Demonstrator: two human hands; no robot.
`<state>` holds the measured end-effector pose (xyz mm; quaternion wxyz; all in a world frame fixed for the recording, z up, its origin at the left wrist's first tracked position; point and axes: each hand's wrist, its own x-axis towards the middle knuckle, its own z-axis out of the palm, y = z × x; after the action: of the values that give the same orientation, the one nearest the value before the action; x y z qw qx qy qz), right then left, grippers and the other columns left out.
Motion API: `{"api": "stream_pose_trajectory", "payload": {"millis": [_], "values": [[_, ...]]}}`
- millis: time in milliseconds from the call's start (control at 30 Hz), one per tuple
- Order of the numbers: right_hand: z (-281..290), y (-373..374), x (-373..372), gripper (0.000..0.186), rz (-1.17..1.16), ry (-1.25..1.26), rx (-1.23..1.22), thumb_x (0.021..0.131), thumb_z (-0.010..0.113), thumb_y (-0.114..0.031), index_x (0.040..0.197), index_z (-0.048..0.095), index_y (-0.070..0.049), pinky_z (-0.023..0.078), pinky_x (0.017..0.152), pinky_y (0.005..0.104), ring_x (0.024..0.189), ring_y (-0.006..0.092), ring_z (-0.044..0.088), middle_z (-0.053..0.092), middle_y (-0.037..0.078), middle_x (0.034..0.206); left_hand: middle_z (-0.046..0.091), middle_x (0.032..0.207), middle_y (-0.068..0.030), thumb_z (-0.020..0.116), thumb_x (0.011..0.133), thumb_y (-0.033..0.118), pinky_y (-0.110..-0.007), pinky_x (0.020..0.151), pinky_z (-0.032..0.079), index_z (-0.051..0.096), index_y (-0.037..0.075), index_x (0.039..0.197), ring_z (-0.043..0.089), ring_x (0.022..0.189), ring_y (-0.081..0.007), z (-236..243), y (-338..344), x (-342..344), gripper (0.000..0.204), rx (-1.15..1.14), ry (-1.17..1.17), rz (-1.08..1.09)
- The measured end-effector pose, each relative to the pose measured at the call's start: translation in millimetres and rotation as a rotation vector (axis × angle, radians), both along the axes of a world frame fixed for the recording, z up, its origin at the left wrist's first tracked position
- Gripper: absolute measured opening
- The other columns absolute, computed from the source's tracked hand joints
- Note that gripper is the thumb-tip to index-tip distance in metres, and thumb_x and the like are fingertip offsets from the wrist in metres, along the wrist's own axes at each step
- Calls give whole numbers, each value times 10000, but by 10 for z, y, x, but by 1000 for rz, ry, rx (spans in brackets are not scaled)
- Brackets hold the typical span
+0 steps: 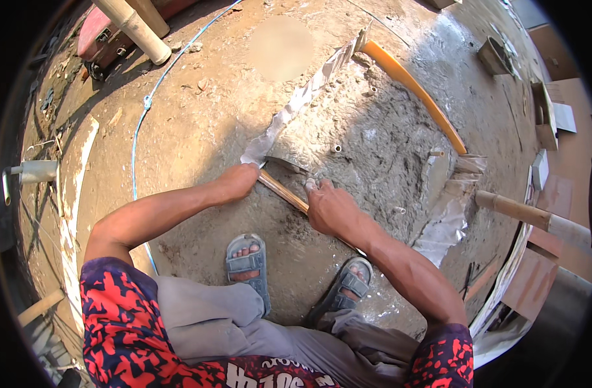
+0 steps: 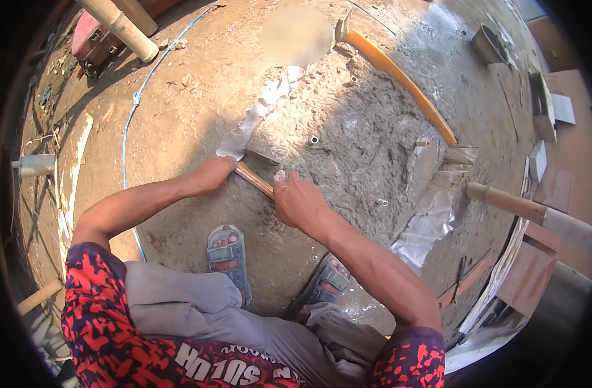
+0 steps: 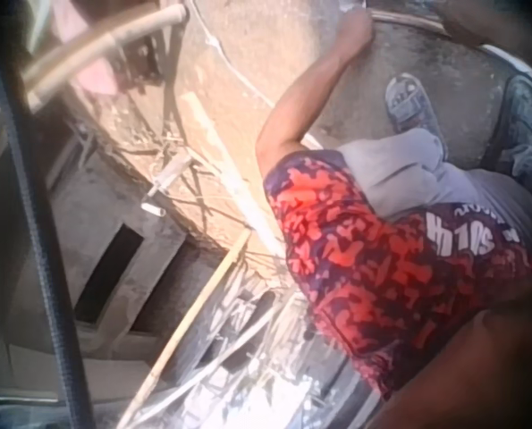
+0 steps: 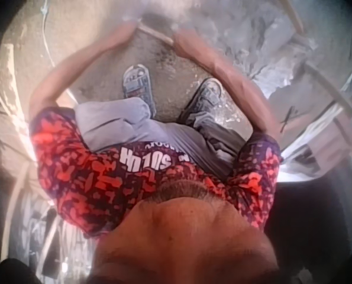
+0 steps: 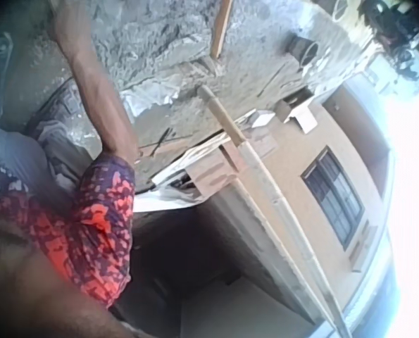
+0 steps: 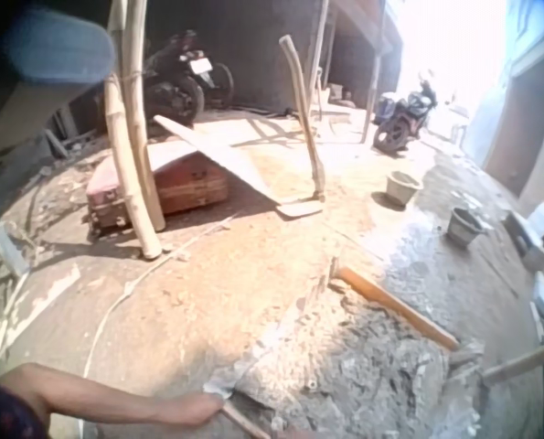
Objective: The person levels and smooths wet concrete within a wooden frame using a trowel and their hands, then inserts a pipe into the mixture.
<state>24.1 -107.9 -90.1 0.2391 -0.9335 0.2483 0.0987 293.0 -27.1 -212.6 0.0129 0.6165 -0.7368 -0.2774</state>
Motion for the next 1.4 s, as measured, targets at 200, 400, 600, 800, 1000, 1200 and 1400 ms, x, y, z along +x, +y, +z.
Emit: {"api": "stream_pose_trajectory", "payload": {"millis": [200, 400, 600, 800, 1000, 1200, 1400], "values": [[174, -71, 273, 223, 76, 28, -127, 874, 510, -123, 929, 652, 40, 564, 624, 414, 713, 332, 677, 649, 207, 876, 682, 870, -218, 540, 789, 21, -476, 719, 546, 659, -20, 849, 675, 841, -384, 52, -57, 125, 140, 18, -105, -100], [213, -112, 372, 209, 118, 184, -96, 851, 542, -142, 858, 721, -35, 577, 666, 400, 782, 311, 706, 693, 181, 890, 660, 889, -159, 530, 808, 88, -464, 709, 535, 658, 29, 818, 665, 836, -348, 279, -249, 90, 142, 87, -217, -266], [332, -233, 438, 178, 198, 265, 52, 795, 573, -108, 831, 729, -29, 573, 698, 418, 824, 329, 707, 709, 191, 848, 664, 967, -194, 413, 940, 134, -476, 737, 538, 605, -13, 1009, 670, 866, -371, 547, -219, -51, 251, 141, -254, -155], [420, -298, 415, 170, 198, 260, 122, 736, 580, -59, 817, 713, 9, 564, 705, 443, 816, 378, 689, 694, 217, 833, 651, 901, -247, 453, 894, 73, -469, 711, 554, 572, -80, 1012, 681, 826, -397, 274, -39, -243, 227, 113, -199, -61], [208, -453, 220, 163, 177, 186, 96, 756, 554, -56, 782, 700, 12, 560, 697, 454, 778, 394, 685, 690, 229, 826, 608, 1037, -240, 453, 909, 86, -468, 731, 551, 553, -66, 1034, 671, 874, -392, -79, -17, -76, 221, 156, -219, -124], [223, -163, 232, 172, 129, 214, 16, 782, 546, -60, 837, 693, 11, 568, 686, 447, 783, 374, 690, 692, 212, 821, 588, 1170, -208, 392, 966, 139, -470, 827, 525, 513, 1, 1126, 634, 1013, -386, 187, -147, -64, 244, 280, -86, -149], [292, -422, 173, 174, 168, 215, 103, 797, 540, -77, 834, 677, 24, 557, 703, 473, 797, 377, 687, 687, 214, 836, 587, 1184, -212, 370, 980, 155, -479, 855, 509, 486, 3, 1117, 620, 1034, -402, 328, -249, -158, 235, 406, -29, -96]]}}
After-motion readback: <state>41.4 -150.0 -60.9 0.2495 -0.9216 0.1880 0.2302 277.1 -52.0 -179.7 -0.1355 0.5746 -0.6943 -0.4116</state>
